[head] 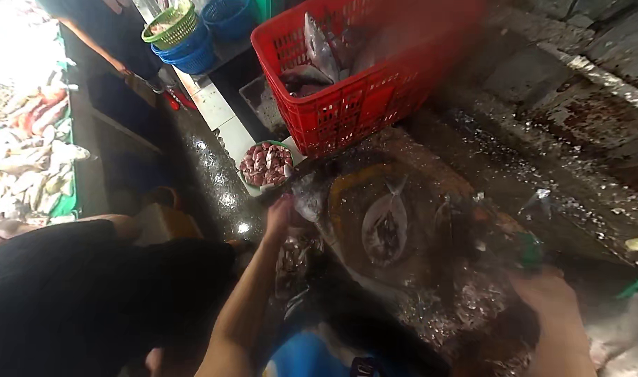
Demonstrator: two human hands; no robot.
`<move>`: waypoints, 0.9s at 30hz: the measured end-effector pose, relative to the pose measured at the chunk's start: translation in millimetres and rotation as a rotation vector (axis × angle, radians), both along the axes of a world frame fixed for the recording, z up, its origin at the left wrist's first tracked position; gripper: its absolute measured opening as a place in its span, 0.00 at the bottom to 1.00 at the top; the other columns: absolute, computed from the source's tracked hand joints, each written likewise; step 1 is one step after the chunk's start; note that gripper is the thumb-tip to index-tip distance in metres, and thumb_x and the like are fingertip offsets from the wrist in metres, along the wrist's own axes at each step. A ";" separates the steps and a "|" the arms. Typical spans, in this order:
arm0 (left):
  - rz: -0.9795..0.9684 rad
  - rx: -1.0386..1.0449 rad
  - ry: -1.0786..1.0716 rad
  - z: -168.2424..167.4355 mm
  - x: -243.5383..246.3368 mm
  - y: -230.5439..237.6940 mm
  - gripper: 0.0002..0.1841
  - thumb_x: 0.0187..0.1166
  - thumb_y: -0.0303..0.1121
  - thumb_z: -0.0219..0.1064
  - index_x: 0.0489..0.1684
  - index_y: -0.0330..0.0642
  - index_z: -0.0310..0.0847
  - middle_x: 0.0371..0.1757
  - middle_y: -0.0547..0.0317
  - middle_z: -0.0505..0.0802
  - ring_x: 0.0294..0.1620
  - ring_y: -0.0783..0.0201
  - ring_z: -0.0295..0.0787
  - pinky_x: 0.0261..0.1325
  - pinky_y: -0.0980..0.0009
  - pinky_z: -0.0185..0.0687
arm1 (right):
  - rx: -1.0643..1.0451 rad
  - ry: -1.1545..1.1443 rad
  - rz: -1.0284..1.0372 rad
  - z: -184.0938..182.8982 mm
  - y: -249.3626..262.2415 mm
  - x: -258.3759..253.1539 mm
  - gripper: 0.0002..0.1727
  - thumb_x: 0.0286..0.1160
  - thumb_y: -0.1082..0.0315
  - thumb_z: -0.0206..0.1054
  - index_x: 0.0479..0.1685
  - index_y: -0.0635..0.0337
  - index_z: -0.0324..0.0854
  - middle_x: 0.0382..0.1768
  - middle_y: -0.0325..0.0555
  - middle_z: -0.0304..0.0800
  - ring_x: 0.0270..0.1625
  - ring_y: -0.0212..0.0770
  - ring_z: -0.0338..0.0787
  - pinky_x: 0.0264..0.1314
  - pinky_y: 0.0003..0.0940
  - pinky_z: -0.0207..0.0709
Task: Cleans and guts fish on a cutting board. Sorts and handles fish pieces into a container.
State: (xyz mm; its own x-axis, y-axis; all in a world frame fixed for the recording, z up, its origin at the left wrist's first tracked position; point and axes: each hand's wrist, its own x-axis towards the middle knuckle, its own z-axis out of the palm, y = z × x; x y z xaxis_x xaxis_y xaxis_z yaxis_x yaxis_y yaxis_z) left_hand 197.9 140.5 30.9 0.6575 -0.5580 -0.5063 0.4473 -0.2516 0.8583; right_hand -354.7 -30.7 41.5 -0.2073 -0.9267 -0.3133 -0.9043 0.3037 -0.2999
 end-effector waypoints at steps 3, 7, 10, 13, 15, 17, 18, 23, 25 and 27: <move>0.076 -0.061 0.023 17.0 17.0 4.0 0.23 0.96 0.43 0.43 0.56 0.36 0.81 0.36 0.52 0.91 0.27 0.62 0.85 0.34 0.65 0.85 | -0.072 -0.090 -0.059 -9.4 11.5 -6.1 0.37 0.80 0.48 0.69 0.80 0.67 0.72 0.67 0.72 0.85 0.68 0.69 0.86 0.73 0.70 0.75; 0.116 -0.110 -0.062 2.3 52.7 7.6 0.17 0.91 0.45 0.55 0.59 0.44 0.85 0.41 0.60 0.91 0.33 0.66 0.86 0.39 0.64 0.86 | -0.057 -0.145 -0.084 -29.4 31.4 -9.8 0.26 0.83 0.53 0.66 0.68 0.64 0.83 0.59 0.69 0.89 0.56 0.67 0.92 0.62 0.71 0.80; 0.317 -0.150 -0.106 5.3 84.9 -1.5 0.13 0.91 0.37 0.54 0.56 0.39 0.81 0.39 0.58 0.89 0.32 0.65 0.85 0.40 0.64 0.86 | -0.005 -0.136 -0.090 -38.7 43.3 -12.0 0.25 0.84 0.54 0.65 0.69 0.63 0.83 0.56 0.66 0.91 0.52 0.62 0.94 0.57 0.67 0.83; 0.413 -0.183 -0.188 15.4 114.2 -9.0 0.14 0.91 0.36 0.56 0.61 0.35 0.80 0.44 0.55 0.90 0.37 0.65 0.86 0.44 0.63 0.87 | 0.039 -0.139 -0.105 -43.3 50.2 -20.6 0.24 0.85 0.55 0.63 0.70 0.63 0.82 0.56 0.64 0.92 0.48 0.59 0.95 0.53 0.63 0.86; 0.415 -0.201 -0.287 21.6 132.2 -19.0 0.14 0.90 0.34 0.58 0.62 0.33 0.80 0.44 0.53 0.91 0.37 0.65 0.87 0.44 0.64 0.88 | 0.056 -0.130 -0.113 -44.1 51.0 -24.7 0.25 0.85 0.56 0.61 0.71 0.63 0.81 0.55 0.64 0.92 0.45 0.56 0.95 0.52 0.59 0.87; 0.382 -0.208 -0.438 24.4 148.6 -33.2 0.14 0.88 0.32 0.60 0.62 0.32 0.82 0.41 0.53 0.91 0.33 0.66 0.87 0.39 0.65 0.87 | 0.054 -0.129 -0.126 -42.9 51.2 -27.2 0.25 0.86 0.57 0.61 0.72 0.65 0.79 0.55 0.64 0.92 0.43 0.55 0.96 0.51 0.57 0.88; 0.359 -0.218 -0.505 27.6 155.7 -41.8 0.14 0.87 0.33 0.62 0.61 0.33 0.83 0.41 0.54 0.92 0.32 0.65 0.87 0.39 0.65 0.88 | 0.048 -0.127 -0.129 -43.5 50.5 -29.1 0.25 0.86 0.56 0.61 0.72 0.66 0.79 0.54 0.64 0.91 0.43 0.54 0.96 0.51 0.56 0.89; 0.281 -0.076 -0.881 37.4 185.0 -93.2 0.18 0.87 0.39 0.64 0.65 0.36 0.85 0.50 0.52 0.96 0.43 0.64 0.95 0.48 0.63 0.93 | 0.051 -0.061 -0.109 -44.2 48.8 -34.9 0.26 0.85 0.53 0.62 0.70 0.64 0.82 0.53 0.61 0.93 0.45 0.53 0.97 0.53 0.54 0.90; 0.128 0.136 -1.042 25.6 189.2 -108.9 0.18 0.88 0.39 0.62 0.67 0.37 0.84 0.55 0.50 0.95 0.52 0.61 0.94 0.60 0.61 0.91 | 0.072 -0.028 -0.099 -44.5 48.9 -32.9 0.26 0.85 0.51 0.60 0.69 0.62 0.82 0.53 0.60 0.94 0.45 0.53 0.97 0.54 0.56 0.90; -0.158 0.423 -1.102 1.0 189.0 -117.8 0.18 0.87 0.42 0.60 0.66 0.44 0.86 0.61 0.47 0.92 0.65 0.50 0.89 0.72 0.46 0.82 | 0.097 -0.021 -0.092 -44.5 50.6 -29.4 0.25 0.86 0.54 0.60 0.70 0.62 0.82 0.53 0.60 0.94 0.45 0.53 0.97 0.54 0.56 0.90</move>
State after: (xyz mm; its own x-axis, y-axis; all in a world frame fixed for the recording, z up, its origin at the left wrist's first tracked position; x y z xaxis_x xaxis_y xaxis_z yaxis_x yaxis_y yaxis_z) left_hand 386.9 22.7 31.8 0.7928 -0.5965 0.1250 -0.5406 -0.5935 0.5963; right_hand -384.1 20.0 -3.0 -0.2827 -0.8693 -0.4055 -0.8651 0.4136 -0.2836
